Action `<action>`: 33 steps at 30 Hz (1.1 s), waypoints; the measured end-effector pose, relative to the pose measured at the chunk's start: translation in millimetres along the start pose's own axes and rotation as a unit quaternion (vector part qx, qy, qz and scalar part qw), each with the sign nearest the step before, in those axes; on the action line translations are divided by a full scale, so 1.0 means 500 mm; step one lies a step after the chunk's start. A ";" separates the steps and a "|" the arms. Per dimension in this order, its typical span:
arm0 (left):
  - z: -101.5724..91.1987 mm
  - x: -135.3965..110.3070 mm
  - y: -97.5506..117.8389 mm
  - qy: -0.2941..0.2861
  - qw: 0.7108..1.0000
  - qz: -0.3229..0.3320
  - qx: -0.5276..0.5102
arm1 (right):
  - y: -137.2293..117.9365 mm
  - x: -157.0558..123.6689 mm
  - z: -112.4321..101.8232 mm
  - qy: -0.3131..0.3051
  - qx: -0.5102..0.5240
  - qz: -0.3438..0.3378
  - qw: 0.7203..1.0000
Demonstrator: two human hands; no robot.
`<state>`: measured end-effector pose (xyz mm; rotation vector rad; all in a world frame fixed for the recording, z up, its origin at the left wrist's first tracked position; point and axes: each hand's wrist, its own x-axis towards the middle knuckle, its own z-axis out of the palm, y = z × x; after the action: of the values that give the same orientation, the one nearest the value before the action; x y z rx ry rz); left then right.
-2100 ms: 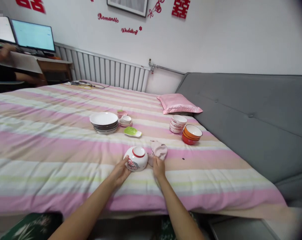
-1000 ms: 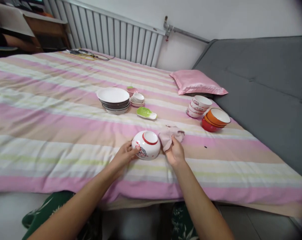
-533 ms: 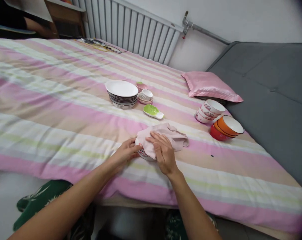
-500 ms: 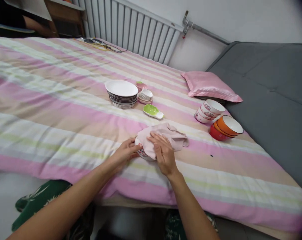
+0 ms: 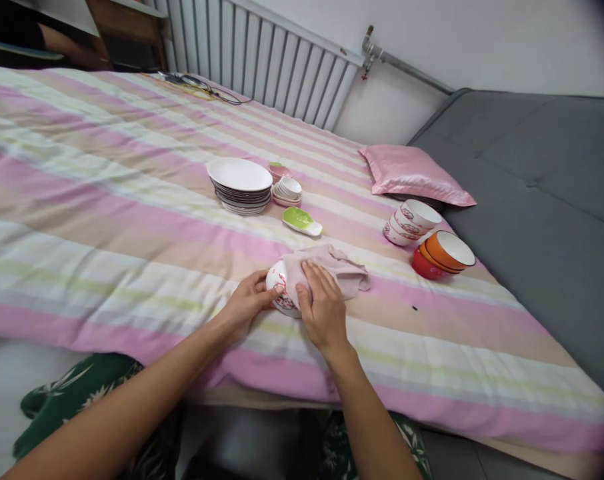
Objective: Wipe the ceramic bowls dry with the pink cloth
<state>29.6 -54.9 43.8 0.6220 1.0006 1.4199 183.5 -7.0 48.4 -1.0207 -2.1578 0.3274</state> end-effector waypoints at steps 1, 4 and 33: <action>0.001 0.000 -0.001 -0.006 1.000 0.009 0.001 | 0.001 -0.003 -0.001 0.007 -0.001 0.008 1.000; 0.003 0.001 -0.004 -0.022 0.999 0.035 0.017 | 0.008 -0.009 -0.007 0.034 0.008 0.026 0.999; 0.019 -0.031 -0.014 -0.099 0.942 0.172 0.272 | 0.016 -0.012 -0.022 0.173 0.242 0.182 0.937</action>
<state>43.1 -68.6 45.6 1.3762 1.1651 1.3402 198.3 -7.0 49.5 -1.0824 -1.4643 0.7521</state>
